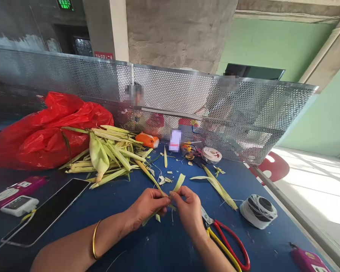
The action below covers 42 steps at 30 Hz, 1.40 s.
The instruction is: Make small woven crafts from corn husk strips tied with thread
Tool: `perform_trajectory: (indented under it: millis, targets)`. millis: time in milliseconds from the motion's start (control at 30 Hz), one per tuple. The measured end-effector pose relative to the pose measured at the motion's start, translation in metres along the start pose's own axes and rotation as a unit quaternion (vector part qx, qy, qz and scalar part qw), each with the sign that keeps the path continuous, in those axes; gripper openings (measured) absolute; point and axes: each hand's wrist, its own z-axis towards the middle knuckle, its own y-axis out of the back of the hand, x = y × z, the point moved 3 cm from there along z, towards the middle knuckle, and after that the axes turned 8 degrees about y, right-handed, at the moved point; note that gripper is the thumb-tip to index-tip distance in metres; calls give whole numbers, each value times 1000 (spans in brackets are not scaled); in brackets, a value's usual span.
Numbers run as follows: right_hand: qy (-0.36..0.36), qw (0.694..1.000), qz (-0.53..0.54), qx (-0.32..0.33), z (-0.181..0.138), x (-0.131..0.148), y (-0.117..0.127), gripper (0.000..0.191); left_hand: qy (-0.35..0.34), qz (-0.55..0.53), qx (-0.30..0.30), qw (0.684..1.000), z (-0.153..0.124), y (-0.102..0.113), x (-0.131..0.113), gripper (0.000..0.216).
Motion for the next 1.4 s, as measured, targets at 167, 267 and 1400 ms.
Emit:
perform_trajectory:
  millis: [167, 267, 1400]
  targets:
    - [55, 988, -145, -16, 2, 3, 6, 38, 9, 30, -4, 1000, -1, -1, 0, 35]
    - [155, 955, -235, -90, 1, 20, 18, 40, -3, 47, -14, 999, 0, 0, -1, 38]
    - [211, 950, -223, 51, -2, 27, 15, 33, -2, -84, -18, 996, -9, 7, -22, 28]
